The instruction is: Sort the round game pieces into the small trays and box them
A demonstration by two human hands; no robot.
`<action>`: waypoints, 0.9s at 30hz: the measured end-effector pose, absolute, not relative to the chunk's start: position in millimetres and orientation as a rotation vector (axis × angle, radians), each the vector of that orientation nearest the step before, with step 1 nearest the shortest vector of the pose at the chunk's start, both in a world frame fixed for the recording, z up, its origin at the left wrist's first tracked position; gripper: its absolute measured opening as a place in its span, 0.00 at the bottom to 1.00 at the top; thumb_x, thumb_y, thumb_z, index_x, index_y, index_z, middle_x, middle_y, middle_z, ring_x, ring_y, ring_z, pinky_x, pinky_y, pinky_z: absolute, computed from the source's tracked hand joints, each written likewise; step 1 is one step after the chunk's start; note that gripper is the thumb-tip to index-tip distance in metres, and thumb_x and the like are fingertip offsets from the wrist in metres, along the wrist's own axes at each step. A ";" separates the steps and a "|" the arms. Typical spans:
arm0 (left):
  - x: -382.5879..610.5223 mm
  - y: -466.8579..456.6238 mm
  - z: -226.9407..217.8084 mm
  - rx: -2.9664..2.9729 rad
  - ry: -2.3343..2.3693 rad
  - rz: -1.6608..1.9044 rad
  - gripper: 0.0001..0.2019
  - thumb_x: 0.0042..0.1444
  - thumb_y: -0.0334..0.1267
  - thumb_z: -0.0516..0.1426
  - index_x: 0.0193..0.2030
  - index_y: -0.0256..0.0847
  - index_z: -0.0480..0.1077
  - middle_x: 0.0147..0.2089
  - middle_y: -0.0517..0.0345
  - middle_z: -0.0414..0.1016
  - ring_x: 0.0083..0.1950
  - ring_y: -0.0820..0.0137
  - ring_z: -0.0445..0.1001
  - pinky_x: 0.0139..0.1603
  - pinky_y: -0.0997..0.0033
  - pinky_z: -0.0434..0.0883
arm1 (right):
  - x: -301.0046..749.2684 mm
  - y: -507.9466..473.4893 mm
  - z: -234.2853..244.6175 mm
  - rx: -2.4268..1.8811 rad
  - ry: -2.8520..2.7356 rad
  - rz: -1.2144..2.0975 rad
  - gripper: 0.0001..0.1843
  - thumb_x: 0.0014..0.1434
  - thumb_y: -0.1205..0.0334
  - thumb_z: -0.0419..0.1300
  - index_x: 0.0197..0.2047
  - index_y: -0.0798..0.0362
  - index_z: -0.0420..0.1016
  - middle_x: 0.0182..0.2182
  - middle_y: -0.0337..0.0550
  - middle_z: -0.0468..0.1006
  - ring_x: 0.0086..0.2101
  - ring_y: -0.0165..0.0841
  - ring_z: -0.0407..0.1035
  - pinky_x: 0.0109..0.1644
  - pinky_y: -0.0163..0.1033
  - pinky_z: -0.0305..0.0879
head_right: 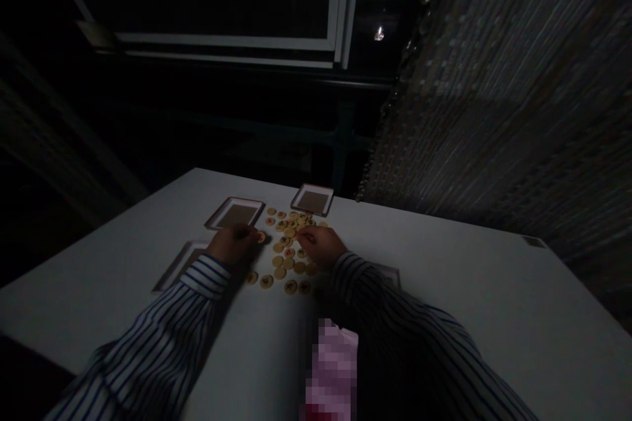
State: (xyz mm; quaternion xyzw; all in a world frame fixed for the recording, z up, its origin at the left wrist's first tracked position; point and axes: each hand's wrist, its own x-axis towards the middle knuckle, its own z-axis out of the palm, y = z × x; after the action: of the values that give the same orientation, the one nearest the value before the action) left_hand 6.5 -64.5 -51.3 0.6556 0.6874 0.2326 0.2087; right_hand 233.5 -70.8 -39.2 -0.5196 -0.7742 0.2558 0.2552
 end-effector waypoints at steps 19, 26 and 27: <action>8.3 -52.3 -65.6 2.002 2.047 0.195 0.13 0.49 0.43 0.51 0.36 0.44 0.74 0.37 0.50 0.76 0.40 0.63 0.73 0.37 0.71 0.66 | 195.7 -49.2 -31.5 -1.366 -2.838 0.014 0.15 0.55 0.58 0.49 0.44 0.50 0.69 0.42 0.47 0.69 0.45 0.38 0.59 0.44 0.42 0.53; 9.7 -56.0 -64.6 2.046 2.048 0.155 0.14 0.51 0.43 0.49 0.35 0.44 0.74 0.35 0.50 0.77 0.39 0.64 0.74 0.36 0.72 0.66 | 190.8 -41.7 -35.4 -1.352 -2.897 0.004 0.15 0.53 0.57 0.52 0.42 0.49 0.71 0.41 0.48 0.68 0.45 0.39 0.58 0.43 0.43 0.53; 9.8 -56.5 -64.1 2.052 2.046 0.152 0.14 0.50 0.42 0.49 0.34 0.43 0.74 0.35 0.50 0.77 0.38 0.64 0.74 0.36 0.72 0.66 | 190.8 -41.2 -35.5 -1.354 -2.895 0.010 0.14 0.53 0.57 0.52 0.42 0.49 0.71 0.40 0.47 0.68 0.45 0.39 0.58 0.43 0.43 0.53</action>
State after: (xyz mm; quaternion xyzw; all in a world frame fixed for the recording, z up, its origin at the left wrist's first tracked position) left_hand 9.8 -56.5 -64.1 0.7020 0.7001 0.0522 0.1197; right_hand 190.8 -41.2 -35.5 -0.4234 -0.9055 0.0030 -0.0273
